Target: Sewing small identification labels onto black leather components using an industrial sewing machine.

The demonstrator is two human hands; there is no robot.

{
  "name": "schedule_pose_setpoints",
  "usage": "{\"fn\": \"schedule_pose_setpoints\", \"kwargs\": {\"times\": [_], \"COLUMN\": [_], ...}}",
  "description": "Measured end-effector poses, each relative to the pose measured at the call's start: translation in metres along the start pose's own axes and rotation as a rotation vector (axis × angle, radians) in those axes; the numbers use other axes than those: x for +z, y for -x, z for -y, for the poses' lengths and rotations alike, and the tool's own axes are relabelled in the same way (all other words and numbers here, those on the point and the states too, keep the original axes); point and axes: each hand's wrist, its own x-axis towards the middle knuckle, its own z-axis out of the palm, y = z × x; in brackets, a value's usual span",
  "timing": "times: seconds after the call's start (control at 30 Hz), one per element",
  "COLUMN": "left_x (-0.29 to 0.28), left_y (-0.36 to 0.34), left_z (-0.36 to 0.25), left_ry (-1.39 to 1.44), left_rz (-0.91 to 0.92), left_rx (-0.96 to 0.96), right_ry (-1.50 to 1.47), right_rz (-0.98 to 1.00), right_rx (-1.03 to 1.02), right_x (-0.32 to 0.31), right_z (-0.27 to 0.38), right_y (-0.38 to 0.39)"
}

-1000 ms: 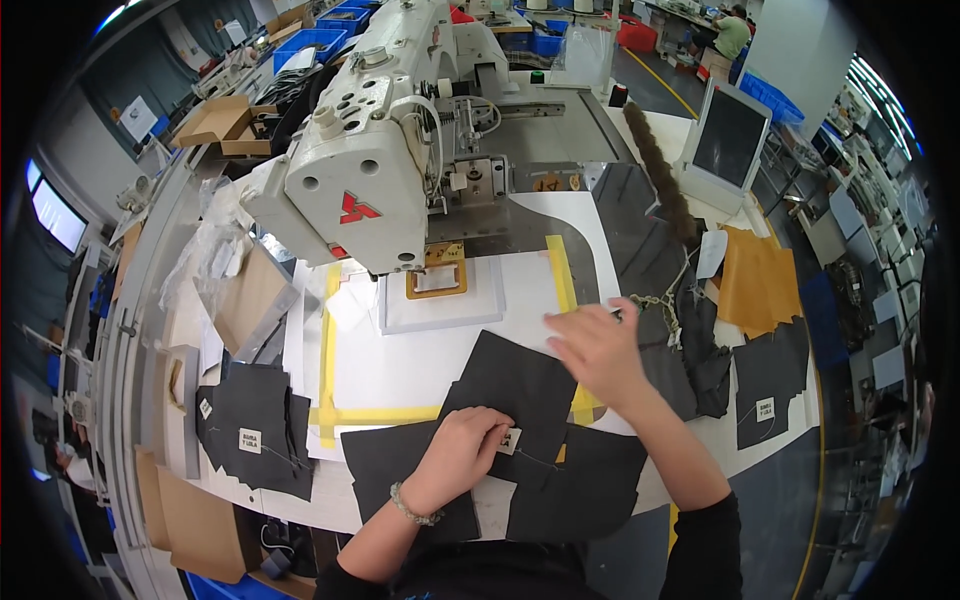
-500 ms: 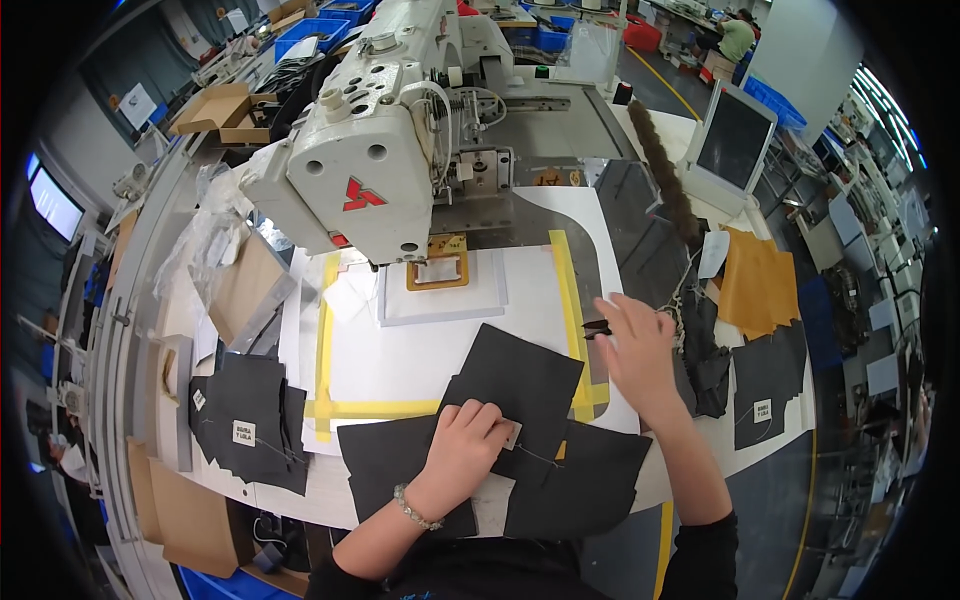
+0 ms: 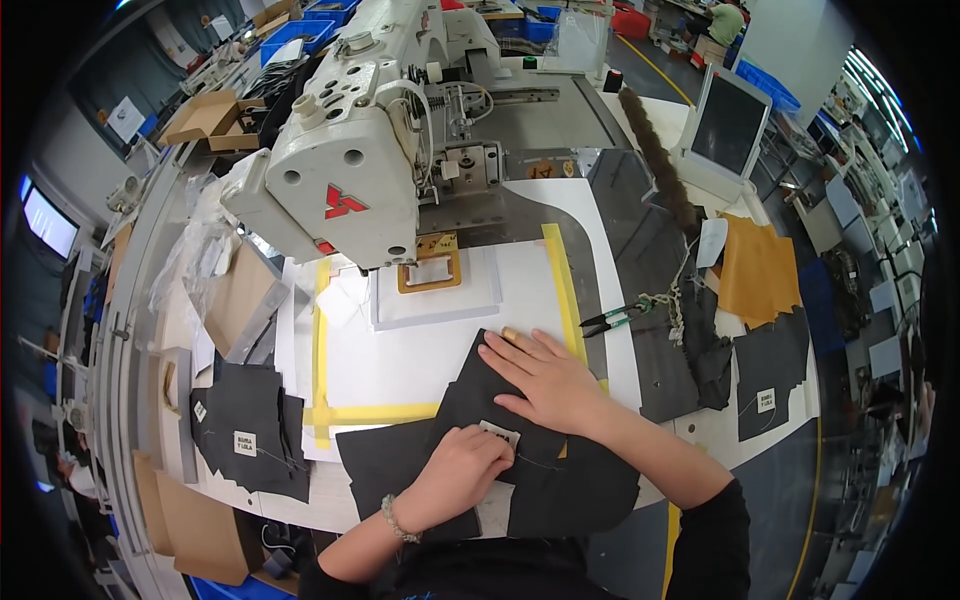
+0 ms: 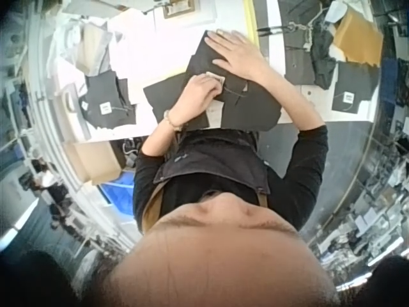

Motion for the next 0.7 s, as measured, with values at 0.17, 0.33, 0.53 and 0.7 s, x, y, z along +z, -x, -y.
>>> {"fn": "schedule_pose_setpoints", "kwargs": {"times": [0.17,0.33,0.53,0.7], "left_x": [-0.014,0.0,0.009,0.008], "left_y": [-0.003,-0.009,0.008,0.021], "left_z": [-0.01,-0.004,-0.004,-0.015], "left_ry": [0.085,0.608,0.598,0.649], "left_rz": [0.071,0.086,0.022,-0.001], "left_rx": [0.018,-0.006,-0.051,-0.069], "right_ry": [-0.003,0.005,0.012,0.009], "right_rz": [0.007,0.011,0.019,0.006], "right_rx": [0.01,0.005,0.011,0.006], "right_x": [0.001,0.001,0.001,0.002], "right_z": [0.0,0.001,0.001,0.0], "right_y": [0.002,0.001,0.0,0.001]}}
